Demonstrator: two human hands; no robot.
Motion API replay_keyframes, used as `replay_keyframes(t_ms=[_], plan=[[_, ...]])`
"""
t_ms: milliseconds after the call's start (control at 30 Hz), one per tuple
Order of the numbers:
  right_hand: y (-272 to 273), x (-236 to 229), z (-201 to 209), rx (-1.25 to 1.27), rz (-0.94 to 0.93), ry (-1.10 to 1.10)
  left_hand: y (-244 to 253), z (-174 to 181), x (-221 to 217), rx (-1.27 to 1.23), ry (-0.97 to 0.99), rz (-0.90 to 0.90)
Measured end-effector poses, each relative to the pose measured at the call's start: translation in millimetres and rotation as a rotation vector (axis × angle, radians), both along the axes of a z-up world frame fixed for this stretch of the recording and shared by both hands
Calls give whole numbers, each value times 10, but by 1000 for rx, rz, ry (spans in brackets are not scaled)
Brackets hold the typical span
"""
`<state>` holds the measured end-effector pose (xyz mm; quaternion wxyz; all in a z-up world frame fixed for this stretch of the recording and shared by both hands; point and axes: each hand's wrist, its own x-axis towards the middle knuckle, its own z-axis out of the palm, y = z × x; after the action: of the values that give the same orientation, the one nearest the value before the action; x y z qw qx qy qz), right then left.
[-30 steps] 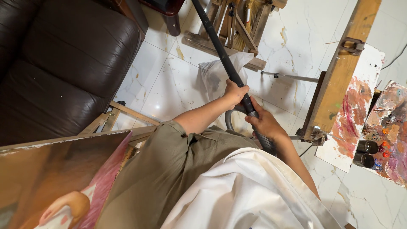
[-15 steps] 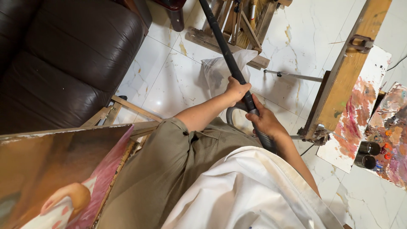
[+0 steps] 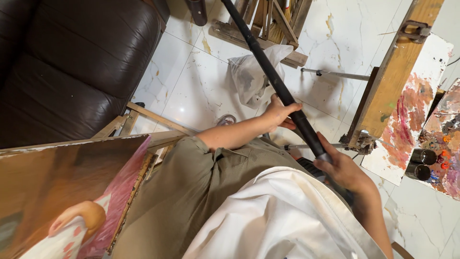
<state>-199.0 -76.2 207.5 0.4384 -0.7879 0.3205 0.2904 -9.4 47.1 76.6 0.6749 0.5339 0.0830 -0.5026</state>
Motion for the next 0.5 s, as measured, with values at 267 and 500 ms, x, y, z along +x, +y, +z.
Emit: replay_keyframes(t_ms=[267, 500], plan=[[-22, -107, -12, -30, 3, 54, -75, -52, -169, -7, -124, 62], [224, 577, -198, -36, 45, -37, 55, -234, 380, 84, -210, 216]])
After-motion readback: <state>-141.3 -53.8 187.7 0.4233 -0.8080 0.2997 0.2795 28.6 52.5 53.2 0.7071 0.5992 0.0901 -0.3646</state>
